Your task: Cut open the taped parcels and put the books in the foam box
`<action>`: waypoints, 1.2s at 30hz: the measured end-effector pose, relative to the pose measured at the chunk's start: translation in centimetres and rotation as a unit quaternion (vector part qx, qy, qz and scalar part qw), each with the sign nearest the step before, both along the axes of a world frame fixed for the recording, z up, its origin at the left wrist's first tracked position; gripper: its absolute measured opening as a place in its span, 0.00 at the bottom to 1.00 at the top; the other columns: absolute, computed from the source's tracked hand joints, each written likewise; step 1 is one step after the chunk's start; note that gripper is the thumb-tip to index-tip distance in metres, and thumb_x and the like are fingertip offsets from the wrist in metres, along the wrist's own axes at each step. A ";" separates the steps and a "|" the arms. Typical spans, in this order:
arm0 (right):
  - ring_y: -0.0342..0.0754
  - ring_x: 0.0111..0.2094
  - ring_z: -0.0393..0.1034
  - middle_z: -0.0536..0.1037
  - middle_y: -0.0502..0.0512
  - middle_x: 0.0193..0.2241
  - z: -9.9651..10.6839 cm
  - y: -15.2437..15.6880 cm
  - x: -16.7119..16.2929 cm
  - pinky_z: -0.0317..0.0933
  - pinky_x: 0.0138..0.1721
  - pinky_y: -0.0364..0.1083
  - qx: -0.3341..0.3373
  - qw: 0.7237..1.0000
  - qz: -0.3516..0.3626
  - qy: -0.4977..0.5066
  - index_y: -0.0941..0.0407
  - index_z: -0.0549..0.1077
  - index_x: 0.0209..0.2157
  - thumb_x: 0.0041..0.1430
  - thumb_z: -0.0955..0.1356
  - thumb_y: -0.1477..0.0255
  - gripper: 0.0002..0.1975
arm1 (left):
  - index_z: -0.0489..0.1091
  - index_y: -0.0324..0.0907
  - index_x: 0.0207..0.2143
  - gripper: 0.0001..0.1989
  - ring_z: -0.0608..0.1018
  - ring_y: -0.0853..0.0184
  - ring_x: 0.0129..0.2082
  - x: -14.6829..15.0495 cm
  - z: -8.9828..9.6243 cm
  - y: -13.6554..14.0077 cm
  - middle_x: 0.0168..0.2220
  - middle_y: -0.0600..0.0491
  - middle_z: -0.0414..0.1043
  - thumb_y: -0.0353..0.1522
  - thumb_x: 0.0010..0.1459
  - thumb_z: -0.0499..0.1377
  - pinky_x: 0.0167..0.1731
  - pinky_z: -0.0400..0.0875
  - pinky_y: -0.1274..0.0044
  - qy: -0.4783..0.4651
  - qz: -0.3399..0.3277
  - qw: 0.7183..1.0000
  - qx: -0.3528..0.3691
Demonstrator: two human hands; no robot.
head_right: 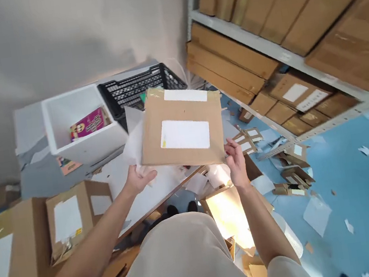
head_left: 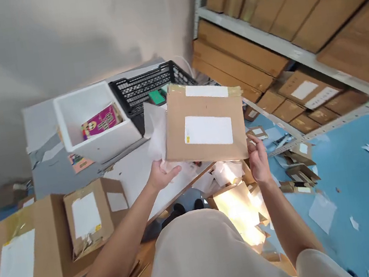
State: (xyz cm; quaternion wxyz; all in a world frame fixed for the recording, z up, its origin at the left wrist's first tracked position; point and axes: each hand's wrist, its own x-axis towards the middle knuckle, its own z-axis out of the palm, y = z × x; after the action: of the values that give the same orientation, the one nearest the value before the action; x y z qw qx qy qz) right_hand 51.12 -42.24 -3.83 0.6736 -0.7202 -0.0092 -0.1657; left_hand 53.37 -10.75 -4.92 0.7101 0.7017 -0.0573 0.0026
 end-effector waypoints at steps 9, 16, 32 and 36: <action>0.52 0.44 0.67 0.69 0.63 0.48 -2.8 -6.2 -10.9 0.66 0.38 0.47 -0.052 0.955 -0.279 0.086 0.54 0.59 0.52 0.43 0.70 0.64 0.33 | 0.71 0.38 0.41 0.22 0.77 0.60 0.39 -1.4 -1.6 -16.0 0.38 0.47 0.76 0.36 0.42 0.66 0.41 0.72 0.69 0.107 -0.101 0.988 0.050; 0.52 0.31 0.70 0.76 0.57 0.34 -2.9 -7.0 -12.5 0.60 0.28 0.45 -0.199 0.886 -0.346 0.237 0.55 0.64 0.45 0.47 0.64 0.66 0.21 | 0.72 0.38 0.37 0.18 0.77 0.61 0.38 -2.0 -2.7 -17.0 0.35 0.48 0.75 0.40 0.45 0.65 0.38 0.72 0.72 0.162 -0.086 0.982 0.043; 0.51 0.20 0.64 0.68 0.59 0.13 -3.2 -11.5 -7.6 0.51 0.25 0.47 -0.349 0.835 -0.262 0.335 0.54 0.64 0.12 0.64 0.52 0.57 0.31 | 0.69 0.38 0.31 0.22 0.74 0.70 0.22 -2.0 -4.5 -15.2 0.25 0.54 0.73 0.39 0.35 0.70 0.24 0.70 0.77 0.279 -0.086 0.956 -0.031; 0.48 0.17 0.61 0.66 0.56 0.10 -3.9 -13.1 -9.3 0.53 0.25 0.47 -0.286 0.868 -0.251 0.320 0.53 0.61 0.09 0.63 0.54 0.55 0.31 | 0.70 0.38 0.35 0.25 0.76 0.67 0.28 -2.0 -6.6 -15.5 0.31 0.50 0.76 0.44 0.37 0.68 0.29 0.71 0.76 0.307 -0.057 0.947 -0.074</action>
State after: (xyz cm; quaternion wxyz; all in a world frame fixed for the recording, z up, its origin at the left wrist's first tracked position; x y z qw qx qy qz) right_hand 41.80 -55.36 -7.77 0.3398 -0.8728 0.3413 -0.0797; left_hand 51.40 -26.20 -11.48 0.7424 0.6096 0.1239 -0.2489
